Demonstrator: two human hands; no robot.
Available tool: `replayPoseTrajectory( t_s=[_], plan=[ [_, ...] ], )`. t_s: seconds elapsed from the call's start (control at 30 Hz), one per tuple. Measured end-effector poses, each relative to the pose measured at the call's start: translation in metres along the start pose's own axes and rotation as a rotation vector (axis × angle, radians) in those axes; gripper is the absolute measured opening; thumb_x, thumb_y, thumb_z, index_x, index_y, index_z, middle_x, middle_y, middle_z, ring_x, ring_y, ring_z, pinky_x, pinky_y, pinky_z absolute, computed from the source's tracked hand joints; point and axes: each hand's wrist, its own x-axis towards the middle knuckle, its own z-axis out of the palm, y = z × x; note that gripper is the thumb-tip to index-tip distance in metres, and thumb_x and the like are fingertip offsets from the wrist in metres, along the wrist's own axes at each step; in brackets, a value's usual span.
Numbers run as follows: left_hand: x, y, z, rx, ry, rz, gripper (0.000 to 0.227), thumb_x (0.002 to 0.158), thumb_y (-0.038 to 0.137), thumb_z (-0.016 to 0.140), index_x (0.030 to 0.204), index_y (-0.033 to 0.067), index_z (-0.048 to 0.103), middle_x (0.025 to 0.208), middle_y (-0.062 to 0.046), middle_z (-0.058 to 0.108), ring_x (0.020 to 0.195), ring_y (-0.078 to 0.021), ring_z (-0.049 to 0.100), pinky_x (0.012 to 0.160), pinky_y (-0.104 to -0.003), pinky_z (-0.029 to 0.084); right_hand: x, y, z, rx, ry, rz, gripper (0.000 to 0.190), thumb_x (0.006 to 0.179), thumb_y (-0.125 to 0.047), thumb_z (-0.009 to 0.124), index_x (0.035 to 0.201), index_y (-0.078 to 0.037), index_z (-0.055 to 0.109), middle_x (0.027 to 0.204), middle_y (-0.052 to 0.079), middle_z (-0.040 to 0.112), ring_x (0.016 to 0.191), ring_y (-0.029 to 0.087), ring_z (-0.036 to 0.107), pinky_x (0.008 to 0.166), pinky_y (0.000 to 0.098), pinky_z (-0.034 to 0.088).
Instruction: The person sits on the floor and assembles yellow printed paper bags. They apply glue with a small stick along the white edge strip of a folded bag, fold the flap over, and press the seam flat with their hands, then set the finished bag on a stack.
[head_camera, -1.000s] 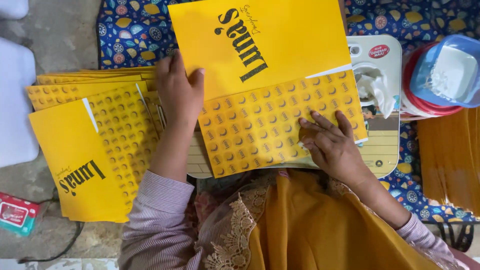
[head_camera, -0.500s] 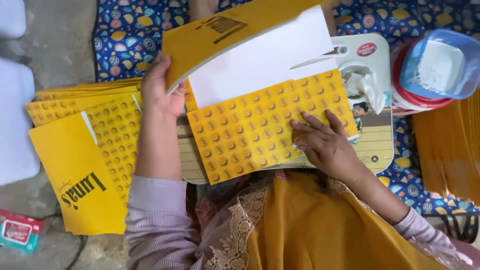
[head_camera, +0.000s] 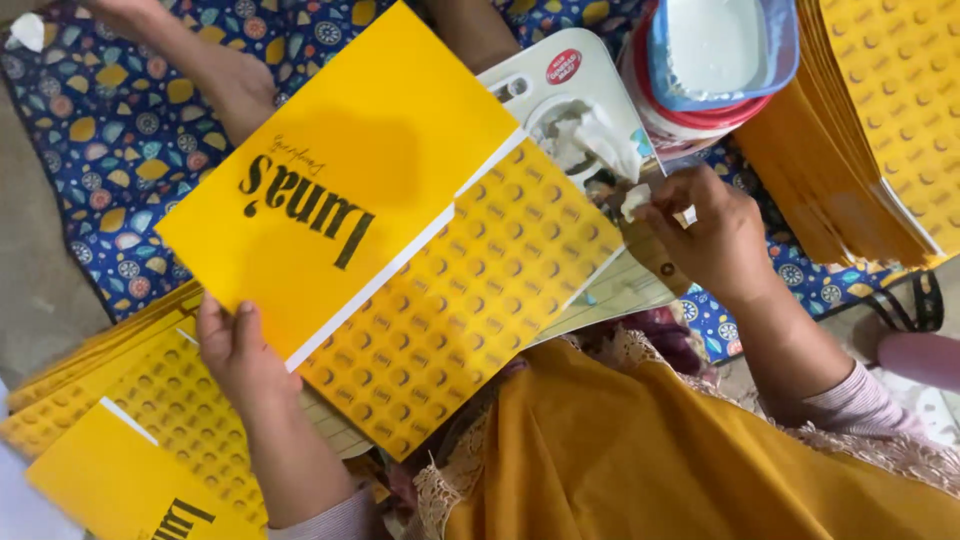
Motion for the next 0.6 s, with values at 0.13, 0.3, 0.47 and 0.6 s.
replayPoseTrajectory(
  t_s=[0.13, 0.3, 0.47, 0.6],
  plan=[
    [0.016, -0.046, -0.052, 0.009, 0.052, -0.103, 0.049, 0.104, 0.012, 0.059, 0.150, 0.0040, 0.043, 0.145, -0.019, 0.056, 0.131, -0.0299, 0.054, 0.111, -0.050, 0.047, 0.011, -0.015, -0.024, -0.044, -0.200, 0.002, 0.019, 0.096, -0.001, 0.070, 0.109, -0.005, 0.057, 0.094, 0.007, 0.069, 0.078, 0.023, 0.068, 0.066, 0.0361, 0.049],
    [0.006, -0.018, -0.028, -0.006, 0.074, -0.073, 0.039, 0.104, 0.006, 0.059, 0.143, 0.0047, 0.051, 0.135, -0.015, 0.065, 0.126, -0.0249, 0.064, 0.112, -0.043, 0.055, 0.018, -0.017, -0.032, -0.045, -0.227, -0.249, 0.027, 0.095, 0.008, 0.069, 0.118, -0.001, 0.057, 0.101, 0.015, 0.072, 0.083, 0.028, 0.071, 0.064, 0.0385, 0.055],
    [0.007, -0.022, -0.029, -0.041, 0.076, -0.058, 0.041, 0.102, 0.007, 0.060, 0.143, 0.0065, 0.054, 0.135, -0.015, 0.066, 0.125, -0.0291, 0.066, 0.110, -0.045, 0.059, 0.014, -0.005, -0.028, 0.099, -0.206, -0.136, 0.028, 0.096, -0.004, 0.070, 0.119, -0.003, 0.054, 0.092, 0.009, 0.071, 0.081, 0.024, 0.070, 0.068, 0.0377, 0.052],
    [0.010, -0.011, -0.032, -0.097, 0.171, -0.280, 0.049, 0.092, 0.015, 0.072, 0.139, 0.0124, 0.059, 0.133, -0.015, 0.071, 0.119, -0.0291, 0.074, 0.104, -0.045, 0.066, 0.011, -0.003, -0.028, 0.428, -0.110, -0.200, 0.026, 0.102, -0.001, 0.070, 0.121, -0.004, 0.053, 0.097, 0.007, 0.067, 0.084, 0.018, 0.065, 0.082, 0.0331, 0.054]
  ],
)
